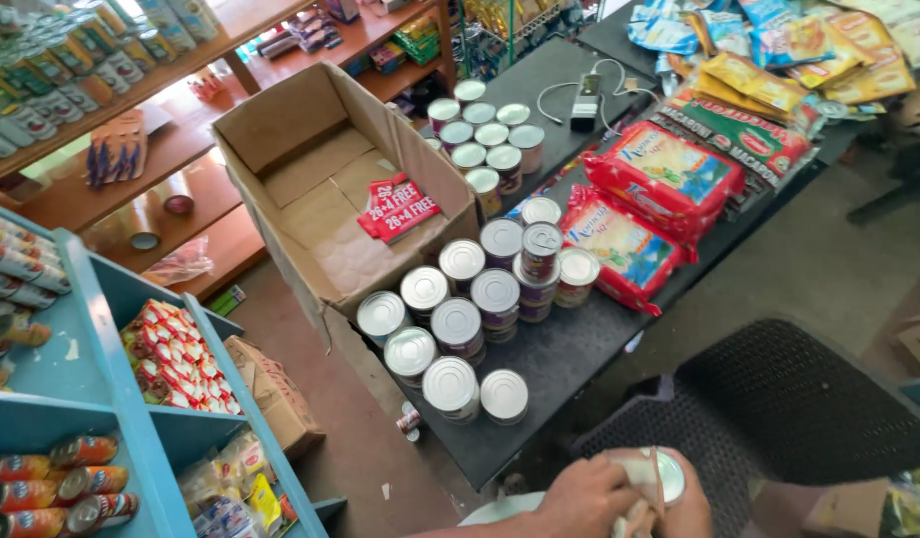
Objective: Wiping down canned goods with a cloth and organizing them onto store shelves.
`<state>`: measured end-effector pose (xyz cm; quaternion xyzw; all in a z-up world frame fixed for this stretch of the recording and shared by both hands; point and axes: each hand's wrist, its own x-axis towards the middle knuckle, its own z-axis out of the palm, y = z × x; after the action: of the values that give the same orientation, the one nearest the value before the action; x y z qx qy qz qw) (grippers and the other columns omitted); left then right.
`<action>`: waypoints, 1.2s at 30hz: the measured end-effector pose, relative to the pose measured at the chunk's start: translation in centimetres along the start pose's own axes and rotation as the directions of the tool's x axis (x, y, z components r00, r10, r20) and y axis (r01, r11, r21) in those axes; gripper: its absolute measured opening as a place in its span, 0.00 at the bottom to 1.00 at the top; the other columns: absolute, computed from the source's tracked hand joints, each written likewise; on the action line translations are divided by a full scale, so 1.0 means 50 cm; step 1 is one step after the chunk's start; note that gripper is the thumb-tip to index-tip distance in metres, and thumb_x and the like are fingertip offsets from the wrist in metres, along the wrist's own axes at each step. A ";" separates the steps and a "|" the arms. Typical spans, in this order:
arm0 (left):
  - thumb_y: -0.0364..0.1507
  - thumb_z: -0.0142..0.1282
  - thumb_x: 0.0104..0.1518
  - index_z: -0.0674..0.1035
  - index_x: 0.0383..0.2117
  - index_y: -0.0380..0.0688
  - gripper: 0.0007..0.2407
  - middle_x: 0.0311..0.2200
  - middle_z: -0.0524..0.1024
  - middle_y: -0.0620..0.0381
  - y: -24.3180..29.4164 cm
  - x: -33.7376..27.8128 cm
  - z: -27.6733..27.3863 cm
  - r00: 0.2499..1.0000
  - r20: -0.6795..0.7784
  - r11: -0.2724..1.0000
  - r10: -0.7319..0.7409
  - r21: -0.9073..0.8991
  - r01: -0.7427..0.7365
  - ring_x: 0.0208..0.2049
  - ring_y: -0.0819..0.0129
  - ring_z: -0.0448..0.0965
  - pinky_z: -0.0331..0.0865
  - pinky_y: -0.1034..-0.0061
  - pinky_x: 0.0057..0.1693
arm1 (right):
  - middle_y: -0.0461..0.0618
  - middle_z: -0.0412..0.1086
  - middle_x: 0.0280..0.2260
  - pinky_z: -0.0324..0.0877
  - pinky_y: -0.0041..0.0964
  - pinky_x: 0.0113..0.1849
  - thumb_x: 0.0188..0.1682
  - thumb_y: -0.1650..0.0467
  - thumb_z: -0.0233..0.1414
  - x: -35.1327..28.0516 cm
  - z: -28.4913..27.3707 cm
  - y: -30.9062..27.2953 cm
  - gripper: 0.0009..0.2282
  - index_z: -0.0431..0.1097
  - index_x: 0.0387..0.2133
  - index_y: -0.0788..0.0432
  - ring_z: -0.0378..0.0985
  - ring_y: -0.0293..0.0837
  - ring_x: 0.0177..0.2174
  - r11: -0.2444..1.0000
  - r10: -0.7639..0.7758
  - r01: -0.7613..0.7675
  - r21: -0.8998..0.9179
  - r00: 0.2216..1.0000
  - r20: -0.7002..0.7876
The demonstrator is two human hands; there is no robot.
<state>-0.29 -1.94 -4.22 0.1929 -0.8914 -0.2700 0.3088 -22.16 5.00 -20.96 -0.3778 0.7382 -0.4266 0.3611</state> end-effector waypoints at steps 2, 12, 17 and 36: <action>0.25 0.67 0.42 0.80 0.38 0.45 0.15 0.36 0.69 0.50 0.020 0.022 -0.022 0.994 -0.094 0.997 -0.057 -0.051 0.052 0.33 0.51 0.69 0.63 0.64 0.43 | 0.60 0.73 0.52 0.68 0.42 0.53 0.47 0.77 0.49 -0.006 0.011 0.030 0.22 0.66 0.59 0.63 0.76 0.51 0.50 0.976 0.071 -0.078 0.203 0.997 0.039; 0.28 0.60 0.52 0.79 0.29 0.41 0.05 0.39 0.71 0.47 0.055 0.048 -0.082 0.984 -0.129 0.990 -0.122 0.056 0.130 0.35 0.53 0.68 0.61 0.65 0.41 | 0.52 0.74 0.51 0.74 0.38 0.49 0.27 0.77 0.68 -0.083 0.001 -0.230 0.40 0.65 0.60 0.58 0.80 0.46 0.48 0.997 0.072 -0.069 -0.031 0.994 0.084; 0.26 0.60 0.50 0.81 0.32 0.40 0.06 0.38 0.70 0.50 0.050 0.041 -0.058 0.990 0.004 0.990 -0.140 0.011 0.140 0.46 0.53 0.70 0.63 0.65 0.48 | 0.56 0.73 0.51 0.72 0.39 0.45 0.44 0.72 0.47 -0.108 0.010 -0.226 0.35 0.49 0.70 0.61 0.79 0.49 0.43 0.975 -0.165 0.188 -0.115 0.968 0.189; 0.26 0.61 0.39 0.79 0.31 0.37 0.12 0.35 0.71 0.43 0.020 0.031 -0.001 0.964 0.067 0.946 -0.256 0.223 0.236 0.40 0.47 0.70 0.64 0.62 0.46 | 0.50 0.76 0.48 0.66 0.44 0.51 0.37 0.67 0.62 -0.066 0.004 -0.163 0.27 0.69 0.54 0.55 0.78 0.51 0.43 0.927 -0.173 0.146 -0.346 0.984 -0.049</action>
<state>-1.56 -1.95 -2.91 0.3217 -0.8977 -0.2184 0.2074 -18.45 4.92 -13.00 -0.4761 0.7813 -0.3348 0.2254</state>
